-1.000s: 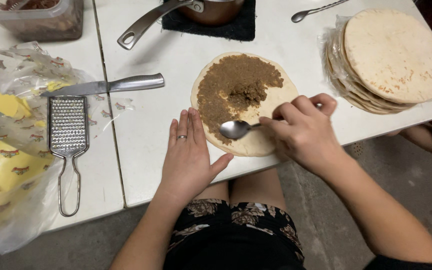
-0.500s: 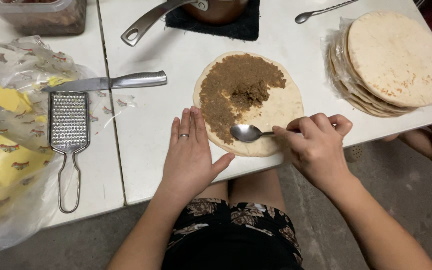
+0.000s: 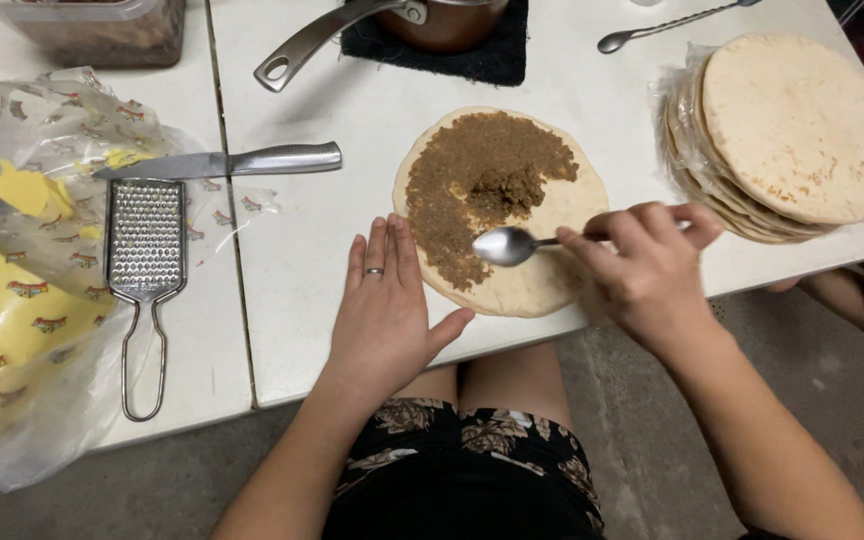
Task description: The person sits at a table and uses a spoon to scoop a brown cooked filling from a saucepan and spread it evenly over a large round flatbread, holding the flatbread steady with the other hand. A stack of additional flatbreads, a grater, a knife, and packaged cheese sit on the table as the person works the filling toward the edges.
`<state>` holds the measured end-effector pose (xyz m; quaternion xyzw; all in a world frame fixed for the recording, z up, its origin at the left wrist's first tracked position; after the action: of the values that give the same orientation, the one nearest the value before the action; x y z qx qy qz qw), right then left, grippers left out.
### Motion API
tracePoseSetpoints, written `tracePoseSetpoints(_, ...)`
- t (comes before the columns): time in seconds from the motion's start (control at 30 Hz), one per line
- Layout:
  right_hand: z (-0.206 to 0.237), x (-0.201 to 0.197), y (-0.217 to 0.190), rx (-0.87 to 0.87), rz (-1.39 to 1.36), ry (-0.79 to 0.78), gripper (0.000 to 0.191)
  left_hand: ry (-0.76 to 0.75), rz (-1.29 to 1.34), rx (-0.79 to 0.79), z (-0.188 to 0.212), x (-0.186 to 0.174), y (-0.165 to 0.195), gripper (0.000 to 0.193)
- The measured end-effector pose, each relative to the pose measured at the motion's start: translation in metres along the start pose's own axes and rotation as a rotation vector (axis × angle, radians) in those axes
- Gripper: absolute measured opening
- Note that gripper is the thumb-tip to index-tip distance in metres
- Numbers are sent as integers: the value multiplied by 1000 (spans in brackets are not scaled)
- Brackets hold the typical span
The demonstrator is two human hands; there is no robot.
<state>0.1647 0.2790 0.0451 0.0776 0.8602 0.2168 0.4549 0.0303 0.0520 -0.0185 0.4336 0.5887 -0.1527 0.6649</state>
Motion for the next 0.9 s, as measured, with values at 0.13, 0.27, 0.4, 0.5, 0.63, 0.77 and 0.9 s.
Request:
tracePoseSetpoints(0.13, 3, 2, 5, 7, -21, 36, 6, 1, -11, 8, -3, 0, 0, 118)
tracePoseSetpoints(0.27, -3, 11, -10, 7, -93, 1, 12, 42, 24, 17, -1, -1, 0, 117)
tracePoseSetpoints(0.4, -13, 2, 1, 7, -114, -56, 7, 57, 45, 27, 0, -2, -2, 117)
tracePoseSetpoints(0.5, -14, -9, 17, 72, -201, -160, 16, 84, 46, 34, 1, -2, -4, 115)
tracePoseSetpoints(0.63, -17, 6, 17, 94, -234, -97, 8, 81, 64, 35, -3, 0, -1, 116)
tracePoseSetpoints(0.77, -19, 22, 1, 100, -263, -111, 7, 81, 66, 34, -3, 0, -2, 115)
tracePoseSetpoints(0.9, -23, 9, 7, 16, -196, -107, 12, 113, 68, 58, -4, -1, -2, 116)
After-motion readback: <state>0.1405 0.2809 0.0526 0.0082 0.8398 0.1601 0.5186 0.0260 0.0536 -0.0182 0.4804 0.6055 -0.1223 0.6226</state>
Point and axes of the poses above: each hand's wrist, its own z-axis away from the middle knuckle, its own x-axis out of the palm, y = z × x, the point moved 1 cm from there along -z, towards the middle knuckle, and after that the axes turned 4 degrees about -x, right-handed, at the moved point
